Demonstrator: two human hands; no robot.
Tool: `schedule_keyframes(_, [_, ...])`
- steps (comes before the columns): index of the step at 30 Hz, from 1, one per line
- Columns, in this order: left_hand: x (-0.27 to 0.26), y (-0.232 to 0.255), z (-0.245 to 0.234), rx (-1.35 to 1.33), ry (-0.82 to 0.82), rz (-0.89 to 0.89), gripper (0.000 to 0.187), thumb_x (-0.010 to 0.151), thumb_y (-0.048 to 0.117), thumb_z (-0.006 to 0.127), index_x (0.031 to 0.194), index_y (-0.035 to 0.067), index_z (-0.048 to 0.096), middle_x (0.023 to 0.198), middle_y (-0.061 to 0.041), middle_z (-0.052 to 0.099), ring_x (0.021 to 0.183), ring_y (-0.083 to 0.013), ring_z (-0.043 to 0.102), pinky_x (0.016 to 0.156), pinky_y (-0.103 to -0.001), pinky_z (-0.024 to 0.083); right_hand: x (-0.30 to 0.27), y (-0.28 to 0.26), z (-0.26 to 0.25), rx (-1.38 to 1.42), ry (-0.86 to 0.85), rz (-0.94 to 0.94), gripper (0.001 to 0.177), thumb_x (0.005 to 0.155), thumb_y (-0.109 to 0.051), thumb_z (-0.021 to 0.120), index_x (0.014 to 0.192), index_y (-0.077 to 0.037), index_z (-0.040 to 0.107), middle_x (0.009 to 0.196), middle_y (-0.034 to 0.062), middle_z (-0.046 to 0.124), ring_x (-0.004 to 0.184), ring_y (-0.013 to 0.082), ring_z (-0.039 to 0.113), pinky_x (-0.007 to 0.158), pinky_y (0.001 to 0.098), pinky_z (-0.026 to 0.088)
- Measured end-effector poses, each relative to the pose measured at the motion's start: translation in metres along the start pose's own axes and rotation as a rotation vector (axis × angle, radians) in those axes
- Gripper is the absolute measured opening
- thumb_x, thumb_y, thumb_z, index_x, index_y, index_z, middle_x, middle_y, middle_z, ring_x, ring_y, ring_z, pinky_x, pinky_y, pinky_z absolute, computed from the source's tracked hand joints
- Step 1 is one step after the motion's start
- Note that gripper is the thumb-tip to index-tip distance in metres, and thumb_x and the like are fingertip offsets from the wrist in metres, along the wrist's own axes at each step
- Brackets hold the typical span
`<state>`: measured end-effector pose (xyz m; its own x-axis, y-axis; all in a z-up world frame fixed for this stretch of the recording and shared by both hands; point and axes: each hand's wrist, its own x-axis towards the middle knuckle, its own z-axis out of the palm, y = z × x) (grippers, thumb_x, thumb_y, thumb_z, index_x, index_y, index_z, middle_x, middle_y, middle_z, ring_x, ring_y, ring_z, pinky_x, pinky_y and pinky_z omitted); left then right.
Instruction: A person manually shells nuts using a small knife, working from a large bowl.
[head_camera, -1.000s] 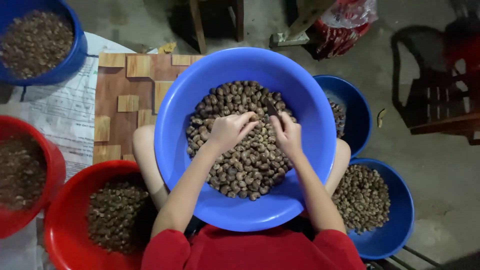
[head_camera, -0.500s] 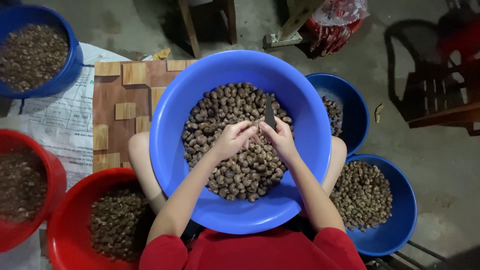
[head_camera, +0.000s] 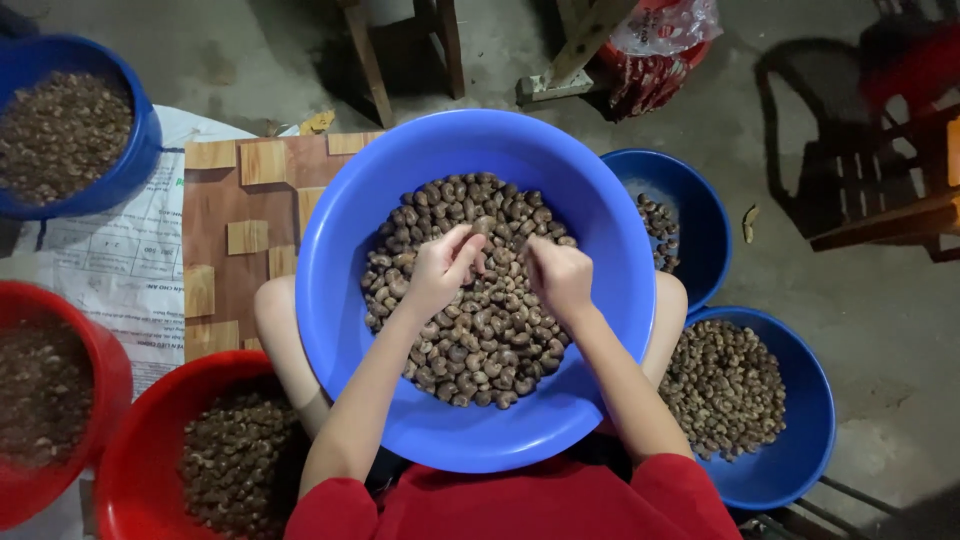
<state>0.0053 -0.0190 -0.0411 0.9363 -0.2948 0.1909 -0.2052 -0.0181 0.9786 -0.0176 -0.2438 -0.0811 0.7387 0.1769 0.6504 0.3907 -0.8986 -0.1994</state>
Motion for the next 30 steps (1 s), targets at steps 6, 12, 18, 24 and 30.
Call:
schedule_keyframes(6, [-0.003, 0.018, -0.003, 0.156, -0.049, 0.11, 0.022, 0.108, 0.019, 0.058, 0.113, 0.005, 0.073, 0.068, -0.006, 0.075, 0.053, -0.0165, 0.066, 0.052, -0.027, 0.056, 0.004, 0.014, -0.003, -0.121, -0.073, 0.061, 0.011, 0.101, -0.032, 0.062, 0.093, -0.024, 0.063, 0.059, 0.0015, 0.06, 0.055, 0.0255, 0.066, 0.056, 0.0365, 0.053])
schedule_keyframes(12, [-0.005, 0.02, -0.007, 0.266, -0.089, 0.187, 0.027, 0.108, 0.021, 0.058, 0.119, -0.001, 0.07, 0.076, -0.008, 0.078, 0.063, -0.0234, 0.07, 0.058, -0.034, 0.057, 0.016, 0.005, -0.012, -0.073, -0.192, 0.097, 0.017, 0.102, -0.033, 0.061, 0.089, -0.021, 0.059, 0.058, 0.0042, 0.06, 0.059, 0.03, 0.068, 0.058, 0.0416, 0.053])
schedule_keyframes(18, [-0.003, 0.012, 0.002, 0.716, -0.174, 0.438, 0.024, 0.101, 0.026, 0.069, 0.113, 0.005, 0.072, 0.085, -0.01, 0.079, 0.074, -0.0248, 0.075, 0.063, -0.031, 0.059, 0.018, -0.021, -0.013, 1.046, -0.323, 0.774, 0.02, 0.106, -0.025, 0.06, 0.089, -0.016, 0.066, 0.059, -0.0073, 0.056, 0.062, 0.0042, 0.051, 0.054, 0.0218, 0.043])
schedule_keyframes(24, [-0.011, 0.005, 0.011, 0.251, -0.075, 0.117, 0.029, 0.092, 0.024, 0.082, 0.113, 0.008, 0.074, 0.088, -0.011, 0.077, 0.074, -0.0241, 0.074, 0.062, -0.033, 0.06, 0.005, -0.028, -0.001, 1.519, -0.367, 1.164, 0.015, 0.101, -0.02, 0.068, 0.09, -0.01, 0.066, 0.06, -0.0068, 0.048, 0.053, 0.0059, 0.056, 0.044, 0.0166, 0.039])
schedule_keyframes(30, [-0.012, -0.018, 0.033, 0.129, 0.1, -0.016, 0.026, 0.091, 0.033, 0.084, 0.107, 0.016, 0.072, 0.09, 0.002, 0.074, 0.065, -0.0105, 0.069, 0.048, -0.021, 0.053, 0.001, -0.026, 0.008, 1.614, -0.149, 0.897, 0.021, 0.103, -0.012, 0.064, 0.116, 0.004, 0.062, 0.048, 0.0036, 0.045, 0.045, 0.005, 0.041, 0.045, 0.0183, 0.032])
